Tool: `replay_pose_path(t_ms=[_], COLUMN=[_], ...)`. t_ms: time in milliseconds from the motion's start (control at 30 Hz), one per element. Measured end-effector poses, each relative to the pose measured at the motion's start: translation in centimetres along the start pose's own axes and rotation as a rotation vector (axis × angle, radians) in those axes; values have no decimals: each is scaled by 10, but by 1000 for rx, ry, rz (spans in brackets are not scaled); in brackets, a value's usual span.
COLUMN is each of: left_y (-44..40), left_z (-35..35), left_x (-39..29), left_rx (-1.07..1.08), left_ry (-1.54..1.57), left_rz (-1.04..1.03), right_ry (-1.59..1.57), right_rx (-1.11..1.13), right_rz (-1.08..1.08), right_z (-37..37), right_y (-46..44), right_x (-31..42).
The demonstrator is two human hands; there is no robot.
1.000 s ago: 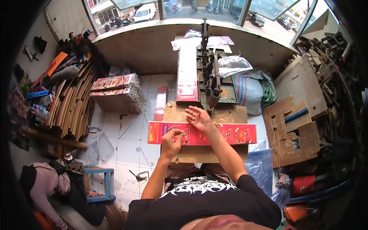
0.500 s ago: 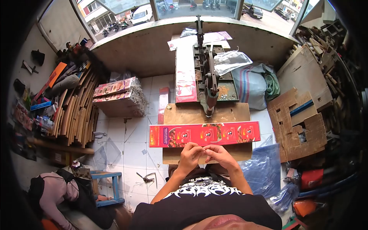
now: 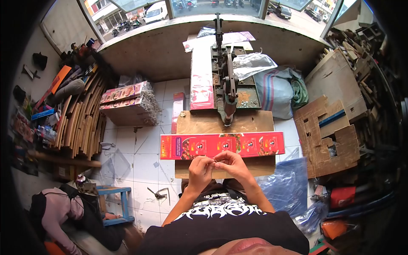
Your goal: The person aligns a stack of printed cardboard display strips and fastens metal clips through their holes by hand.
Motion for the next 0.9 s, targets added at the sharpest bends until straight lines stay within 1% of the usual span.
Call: replay_pose_path(t_ms=[67,133,167,233,267,333,400,467,567,667,800,867,900], left_y=[-2,-6,-5,-4,-4,-4,-4,-4,-6,-7,-3,0,-2], left_z=[3,6,5,3,2,-1,-2,-1,1,3,1,2,3], left_x=[-3,-5,-5,-2,-3,-5,-5,-5,-6,-6,3,4,4], left_rx=[4,81,81,139,141,149,150,151,169,189,255,282,323], left_ry=[-22,-74,-73,11,12,181,180,178,182,187,202,200,206], left_rz=[-1,0,-1,76,75,231,234,239,232,232,222,222,229], right_ry=[16,22,25,52,78,73,68,105,159,226,300,430,433], right_rx=[-25,-36,-49,-51,-52,-48,-44,-44,-61,-69,-91,-55,-56], right_rz=[10,29,49,90,129,157,184,111,64,62,84,74,78], right_z=[0,1,3,7,8,8,8,9,13,17,20,24,26], right_y=[1,2,2,2,2,3,4,6,4,5,8,9,8], right_x=[0,0,0,0,0,4,9,14,7,1,4,10,13])
Point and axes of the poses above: each hand's wrist, its own y-axis away from the middle knuckle, its own z-axis out of the back of the hand, x = y × z, the point moved 1 cm from there along -y, towards the middle knuckle, and after that the axes turned 3 degrees about -x, right-handed, at the moved point
